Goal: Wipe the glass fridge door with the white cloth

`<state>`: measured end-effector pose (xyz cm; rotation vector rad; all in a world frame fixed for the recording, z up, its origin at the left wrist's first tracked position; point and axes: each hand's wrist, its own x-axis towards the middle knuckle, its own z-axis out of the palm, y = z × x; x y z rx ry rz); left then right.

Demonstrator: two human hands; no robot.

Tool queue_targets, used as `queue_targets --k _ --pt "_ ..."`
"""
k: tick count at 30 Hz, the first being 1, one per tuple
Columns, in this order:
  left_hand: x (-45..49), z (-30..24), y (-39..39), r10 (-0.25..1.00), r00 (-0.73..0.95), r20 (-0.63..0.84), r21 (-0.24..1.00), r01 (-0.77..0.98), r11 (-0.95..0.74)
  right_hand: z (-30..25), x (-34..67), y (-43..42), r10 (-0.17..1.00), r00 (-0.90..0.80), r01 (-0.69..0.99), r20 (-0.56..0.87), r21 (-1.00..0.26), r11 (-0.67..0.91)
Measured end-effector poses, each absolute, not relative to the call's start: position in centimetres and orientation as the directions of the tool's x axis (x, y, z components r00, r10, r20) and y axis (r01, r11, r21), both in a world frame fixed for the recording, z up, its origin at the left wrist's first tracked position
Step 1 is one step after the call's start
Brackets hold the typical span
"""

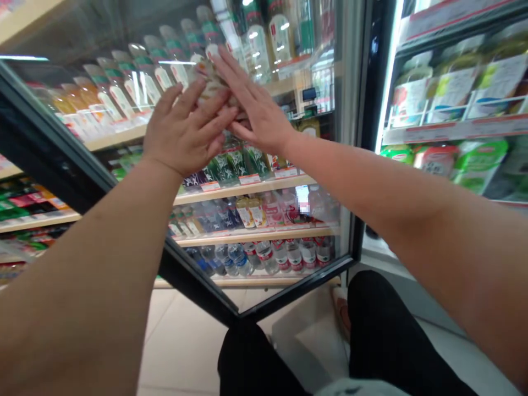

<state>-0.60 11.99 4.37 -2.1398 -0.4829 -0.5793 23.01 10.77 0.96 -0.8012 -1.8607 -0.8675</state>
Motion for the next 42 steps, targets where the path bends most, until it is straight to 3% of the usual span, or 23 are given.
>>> queue_targets --k 2,5,9,12,15,19,22,24,27,29,31,34,36,42 --pt "-0.7 4.5 11.8 0.158 0.812 0.562 -0.621 0.541 -0.567 -0.4 26.5 10.6 0.269 -0.349 0.871 0.898 0.206 0.445" --pt "-0.4 4.1 11.5 0.138 0.807 0.575 -0.630 0.544 -0.554 -2.5 30.0 11.5 0.320 -0.151 0.945 0.935 0.042 0.325" --pt "2.5 2.3 11.2 0.115 0.664 0.739 -0.538 0.684 -0.493 -4.2 30.7 13.2 0.294 -0.042 0.965 0.955 -0.037 0.258" --pt "6.1 1.5 12.2 0.072 0.512 0.856 -0.431 0.784 -0.447 -4.8 30.1 13.9 0.246 0.194 0.959 0.949 -0.236 0.155" --pt "9.0 1.6 14.0 0.014 0.461 0.887 -0.402 0.787 -0.468 -5.0 30.0 14.1 0.219 0.352 0.912 0.910 -0.386 0.137" --pt "10.7 1.1 14.0 0.057 0.555 0.830 -0.432 0.705 -0.563 -5.0 30.1 13.8 0.209 0.344 0.917 0.915 -0.375 0.134" --pt "10.7 0.6 12.0 0.143 0.732 0.666 -0.477 0.566 -0.672 -5.0 29.9 13.5 0.215 0.344 0.924 0.914 -0.370 0.095" --pt "10.4 1.3 11.1 0.155 0.805 0.572 -0.546 0.515 -0.660 -5.0 29.9 13.5 0.214 0.347 0.926 0.913 -0.370 0.073" --pt "9.5 3.2 11.4 0.066 0.702 0.709 -0.617 0.663 -0.424 -5.0 29.9 13.5 0.203 0.345 0.928 0.917 -0.365 0.071" --pt "9.0 4.0 12.4 -0.032 0.538 0.843 -0.527 0.811 -0.255 -5.0 30.0 13.6 0.201 0.348 0.927 0.916 -0.368 0.074" --pt "8.8 3.8 13.1 -0.030 0.516 0.856 -0.510 0.833 -0.215 -5.0 30.0 13.6 0.205 0.351 0.926 0.914 -0.371 0.072" --pt "9.0 2.7 13.1 0.087 0.771 0.631 -0.693 0.610 -0.384 -5.1 30.0 13.8 0.210 0.339 0.928 0.917 -0.363 0.083" --pt "9.3 2.5 12.5 0.122 0.862 0.492 -0.733 0.486 -0.477 -5.1 30.0 13.9 0.194 0.345 0.924 0.918 -0.368 0.102" --pt "10.1 2.8 12.0 0.120 0.624 0.772 -0.549 0.750 -0.369 -5.0 29.9 13.5 0.221 0.354 0.924 0.909 -0.377 0.067"
